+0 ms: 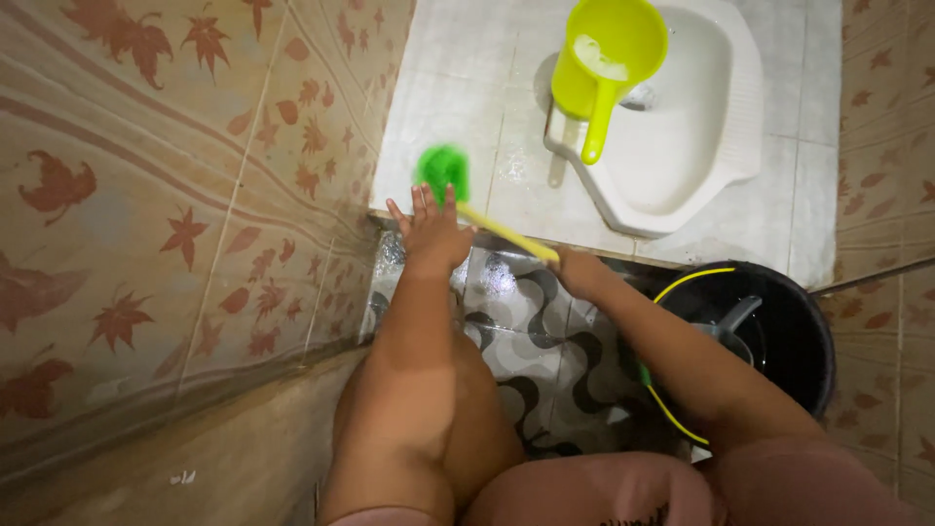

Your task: The person scrubs a squat toilet and the surrounding floor tiles using a brush and pours water from a bucket using a scoop.

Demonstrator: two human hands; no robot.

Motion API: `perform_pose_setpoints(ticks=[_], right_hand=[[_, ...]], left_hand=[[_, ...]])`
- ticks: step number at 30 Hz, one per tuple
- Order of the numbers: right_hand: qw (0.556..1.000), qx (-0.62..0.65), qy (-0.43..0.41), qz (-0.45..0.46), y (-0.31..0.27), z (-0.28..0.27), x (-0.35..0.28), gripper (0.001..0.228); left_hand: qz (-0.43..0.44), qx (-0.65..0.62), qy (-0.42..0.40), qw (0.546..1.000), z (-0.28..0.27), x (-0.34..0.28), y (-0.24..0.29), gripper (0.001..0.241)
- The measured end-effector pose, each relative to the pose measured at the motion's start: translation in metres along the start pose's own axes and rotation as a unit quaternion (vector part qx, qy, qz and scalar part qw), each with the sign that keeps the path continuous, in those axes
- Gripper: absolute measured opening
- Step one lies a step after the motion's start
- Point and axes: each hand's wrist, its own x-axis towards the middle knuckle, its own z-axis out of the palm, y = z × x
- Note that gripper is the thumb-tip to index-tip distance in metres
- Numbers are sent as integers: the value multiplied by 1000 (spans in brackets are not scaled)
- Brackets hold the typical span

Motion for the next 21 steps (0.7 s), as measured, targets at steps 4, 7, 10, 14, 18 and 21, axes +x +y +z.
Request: perform_pose_setpoints(ticks=[4, 7, 10, 14, 18, 21], right_hand=[[994, 32, -10, 100, 28, -21, 4, 55], [995, -83, 45, 29, 38, -17, 34, 44], [990, 90, 42, 99, -1, -4, 30, 58], [999, 0, -38, -15, -46, -10, -6, 55], [997, 30, 32, 68, -7, -19, 30, 58], [990, 48, 102, 89, 19, -12, 62, 62]], left_hand=[[-7, -14, -2, 1000, 4, -1, 1, 84], [-6, -8, -4, 1000, 5, -2, 0, 85], [3, -7, 7, 1000, 7, -1, 1, 85], [-6, 1, 5, 1000, 7, 2, 0, 88], [0, -19, -1, 1000, 12, 3, -5, 87], [4, -17, 9, 1000, 11, 4, -8, 88]])
